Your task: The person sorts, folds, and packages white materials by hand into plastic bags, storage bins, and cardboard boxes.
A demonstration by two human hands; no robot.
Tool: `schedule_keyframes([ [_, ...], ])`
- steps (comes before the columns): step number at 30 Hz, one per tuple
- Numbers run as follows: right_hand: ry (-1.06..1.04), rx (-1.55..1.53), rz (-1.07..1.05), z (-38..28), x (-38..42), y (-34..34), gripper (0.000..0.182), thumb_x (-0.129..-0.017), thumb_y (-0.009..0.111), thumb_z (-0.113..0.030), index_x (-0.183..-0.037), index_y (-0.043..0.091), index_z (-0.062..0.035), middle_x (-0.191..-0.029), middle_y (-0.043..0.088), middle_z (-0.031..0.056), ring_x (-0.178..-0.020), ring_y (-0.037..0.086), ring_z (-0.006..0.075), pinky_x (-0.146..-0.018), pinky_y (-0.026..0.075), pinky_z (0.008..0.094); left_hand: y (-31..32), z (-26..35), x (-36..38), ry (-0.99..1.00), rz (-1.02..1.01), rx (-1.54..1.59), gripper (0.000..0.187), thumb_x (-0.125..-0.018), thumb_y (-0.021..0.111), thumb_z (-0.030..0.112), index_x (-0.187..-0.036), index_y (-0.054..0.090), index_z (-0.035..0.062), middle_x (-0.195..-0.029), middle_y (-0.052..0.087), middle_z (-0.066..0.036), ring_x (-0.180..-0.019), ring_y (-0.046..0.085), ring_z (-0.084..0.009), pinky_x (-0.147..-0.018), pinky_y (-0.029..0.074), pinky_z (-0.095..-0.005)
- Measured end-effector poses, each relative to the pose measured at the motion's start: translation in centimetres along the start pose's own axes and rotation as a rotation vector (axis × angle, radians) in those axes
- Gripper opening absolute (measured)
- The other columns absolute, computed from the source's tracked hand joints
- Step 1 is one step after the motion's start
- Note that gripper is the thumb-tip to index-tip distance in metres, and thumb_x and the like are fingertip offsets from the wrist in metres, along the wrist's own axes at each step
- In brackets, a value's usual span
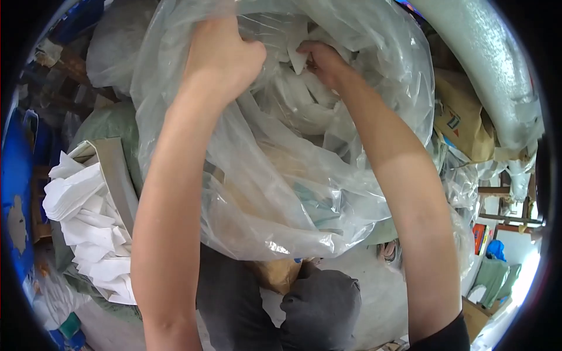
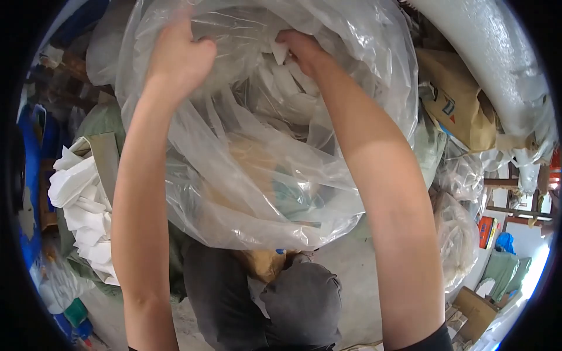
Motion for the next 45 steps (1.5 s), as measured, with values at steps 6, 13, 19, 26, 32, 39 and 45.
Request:
schedule_keyframes([
  [6, -0.087, -0.299, -0.158, 0.1, -5.9, 3.4, 0.058, -0.088, 0.066, -0.023, -0.142, 0.052, -0.0067, -0.137, 0.057, 0.0133, -0.125, 0.052, 0.0304, -0.105, 0.042, 0.0433, -2.1, -0.6, 2.6, 0.086, 0.227, 0.027, 0.061, -0.083, 0.052, 0.004, -0.144, 0.049, -0.0016, -0.099, 0.069, -0.024, -0.087, 0.065, -0.0382, -0.082, 0.052, -0.0434],
  [13, -0.544, 0.241, 0.109, -2.6, -6.3, 2.7, 0.064, -0.094, 0.065, -0.025, -0.152, 0.042, -0.0104, -0.152, 0.045, 0.0123, -0.141, 0.039, 0.0286, -0.119, 0.031, 0.0424, -2.8, 1.2, 5.8, 0.125, 0.227, 0.018, 0.07, -0.077, 0.052, -0.007, -0.146, 0.047, -0.0009, -0.083, 0.069, -0.024, -0.068, 0.063, -0.0434, -0.069, 0.053, -0.0482],
  [19, -0.419, -0.377, -0.211, -4.3, -8.1, 5.7, 0.06, -0.101, 0.058, -0.03, -0.155, 0.038, -0.0124, -0.157, 0.04, 0.0108, -0.148, 0.031, 0.0265, -0.125, 0.02, 0.0404, -0.4, -0.3, 7.0, 0.04, 0.141, 0.094, 0.076, -0.077, 0.052, -0.007, -0.152, 0.04, 0.0004, -0.08, 0.068, -0.024, -0.067, 0.065, -0.0413, -0.071, 0.054, -0.0479],
  [26, -0.337, -0.386, -0.1, -1.3, -8.3, 5.7, 0.052, -0.101, 0.059, -0.03, -0.146, 0.047, -0.0077, -0.146, 0.049, 0.0118, -0.134, 0.043, 0.0272, -0.114, 0.032, 0.041, -1.0, 0.6, 9.9, -0.057, 0.037, 0.252, 0.066, -0.083, 0.058, 0.001, -0.148, 0.045, 0.0001, -0.115, 0.068, -0.028, -0.102, 0.066, -0.0452, -0.091, 0.053, -0.0447],
  [32, -0.337, -0.676, -0.093, -0.1, -6.8, 1.7, 0.047, -0.1, 0.059, -0.029, -0.139, 0.054, -0.0036, -0.136, 0.057, 0.0127, -0.122, 0.052, 0.0277, -0.105, 0.041, 0.0415, -1.5, -0.1, 9.8, -0.028, 0.046, 0.31, 0.065, -0.083, 0.06, 0.002, -0.147, 0.046, -0.0005, -0.121, 0.066, -0.027, -0.107, 0.064, -0.0437, -0.095, 0.051, -0.0421],
  [39, -0.324, -0.879, -0.132, 2.9, -0.7, -5.4, 0.043, -0.099, 0.06, -0.029, -0.13, 0.063, 0.0011, -0.124, 0.067, 0.0137, -0.108, 0.064, 0.0284, -0.095, 0.053, 0.0421, 0.5, -1.1, 9.2, -0.035, 0.072, 0.402, 0.067, -0.083, 0.056, -0.001, -0.148, 0.044, -0.0023, -0.127, 0.061, -0.03, -0.109, 0.06, -0.0461, -0.097, 0.05, -0.0434],
  [45, 0.276, -0.42, -0.186, 5.6, 9.4, -8.0, 0.039, -0.09, 0.071, -0.027, -0.119, 0.068, -0.0017, -0.1, 0.07, 0.0099, -0.076, 0.063, 0.0182, -0.066, 0.055, 0.034, 2.5, -1.5, 10.8, -0.241, -0.039, 0.695, 0.056, -0.087, 0.063, 0.005, -0.14, 0.053, -0.0033, -0.122, 0.065, -0.021, -0.112, 0.062, -0.0328, -0.098, 0.049, -0.0381],
])
Point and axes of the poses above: each hand's wrist, its own x-axis away from the middle knuckle, its own y-axis out of the palm, z = x × y, the point moved 7 cm from there along -x, towards the middle knuckle
